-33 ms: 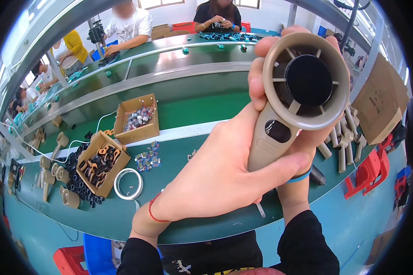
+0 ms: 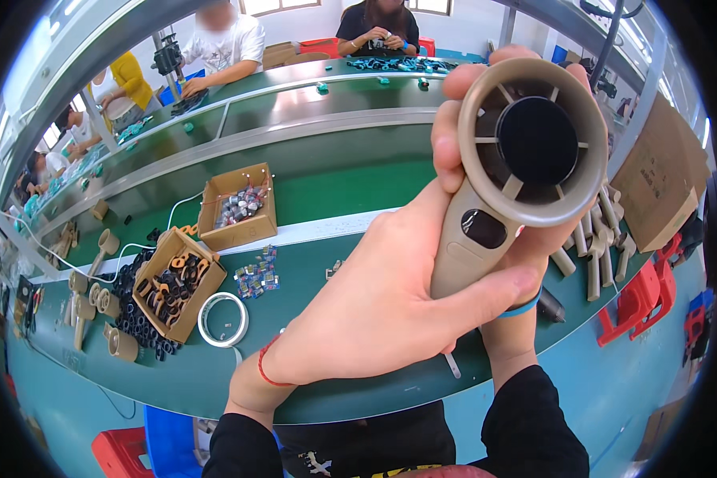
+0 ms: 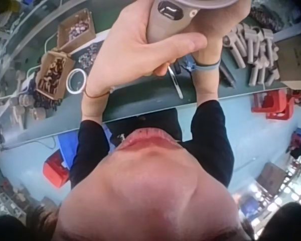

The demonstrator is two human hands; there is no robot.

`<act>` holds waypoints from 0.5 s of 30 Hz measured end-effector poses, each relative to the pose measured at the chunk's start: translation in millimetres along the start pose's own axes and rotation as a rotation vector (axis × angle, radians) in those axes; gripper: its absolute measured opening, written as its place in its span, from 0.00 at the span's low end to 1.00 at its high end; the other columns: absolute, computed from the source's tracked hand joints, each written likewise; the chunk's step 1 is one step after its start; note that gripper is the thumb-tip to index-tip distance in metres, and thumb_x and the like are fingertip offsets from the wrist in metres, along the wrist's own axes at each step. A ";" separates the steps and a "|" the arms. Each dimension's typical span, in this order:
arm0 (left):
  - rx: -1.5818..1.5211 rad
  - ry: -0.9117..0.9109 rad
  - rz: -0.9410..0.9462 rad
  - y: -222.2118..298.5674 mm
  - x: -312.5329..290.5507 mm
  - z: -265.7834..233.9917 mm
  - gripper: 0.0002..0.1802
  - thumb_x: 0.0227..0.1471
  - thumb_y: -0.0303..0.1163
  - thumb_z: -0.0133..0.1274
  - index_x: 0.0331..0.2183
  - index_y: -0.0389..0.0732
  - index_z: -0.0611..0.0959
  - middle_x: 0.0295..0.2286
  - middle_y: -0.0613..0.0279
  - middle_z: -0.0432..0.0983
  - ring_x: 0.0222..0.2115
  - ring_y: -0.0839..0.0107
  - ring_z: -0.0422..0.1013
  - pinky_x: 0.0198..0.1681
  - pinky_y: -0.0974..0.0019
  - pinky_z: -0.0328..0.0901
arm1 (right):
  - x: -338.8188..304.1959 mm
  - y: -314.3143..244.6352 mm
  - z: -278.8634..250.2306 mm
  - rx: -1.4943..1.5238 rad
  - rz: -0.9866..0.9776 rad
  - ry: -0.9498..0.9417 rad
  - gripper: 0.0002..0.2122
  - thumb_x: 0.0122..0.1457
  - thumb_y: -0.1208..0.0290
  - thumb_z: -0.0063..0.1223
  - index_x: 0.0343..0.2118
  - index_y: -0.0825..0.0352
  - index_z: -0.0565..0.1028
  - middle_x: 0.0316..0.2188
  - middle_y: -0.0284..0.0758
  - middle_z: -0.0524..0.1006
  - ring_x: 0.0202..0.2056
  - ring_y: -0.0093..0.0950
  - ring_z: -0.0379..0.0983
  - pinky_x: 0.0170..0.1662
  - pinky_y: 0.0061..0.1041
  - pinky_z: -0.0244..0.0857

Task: Assembling and testing the internal components of a portable handheld fan.

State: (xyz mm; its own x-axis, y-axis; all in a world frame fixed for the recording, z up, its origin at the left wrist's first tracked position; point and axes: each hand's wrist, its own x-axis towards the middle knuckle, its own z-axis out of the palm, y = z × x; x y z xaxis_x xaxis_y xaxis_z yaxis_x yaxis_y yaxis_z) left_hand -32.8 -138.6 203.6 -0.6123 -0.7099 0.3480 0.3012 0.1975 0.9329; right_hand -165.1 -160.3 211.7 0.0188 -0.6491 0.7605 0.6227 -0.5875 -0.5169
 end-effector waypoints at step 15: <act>-0.041 -0.029 -0.121 8.0 -4.6 -2.1 0.27 0.48 0.30 0.59 0.48 0.35 0.67 0.28 0.63 0.72 0.17 0.80 0.68 0.18 0.77 0.61 | 11.5 4.9 -14.0 -0.252 -0.054 0.258 0.25 0.65 0.51 0.29 0.48 0.70 0.66 0.43 0.47 0.72 0.37 0.33 0.73 0.33 0.26 0.71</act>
State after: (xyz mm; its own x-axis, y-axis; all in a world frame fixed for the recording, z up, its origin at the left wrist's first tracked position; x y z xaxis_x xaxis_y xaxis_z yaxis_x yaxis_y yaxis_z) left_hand -26.0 -135.2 209.2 -0.6670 -0.7067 0.2362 0.2531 0.0833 0.9639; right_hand -172.8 -177.4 212.4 -0.2273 -0.6956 0.6815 0.4044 -0.7041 -0.5837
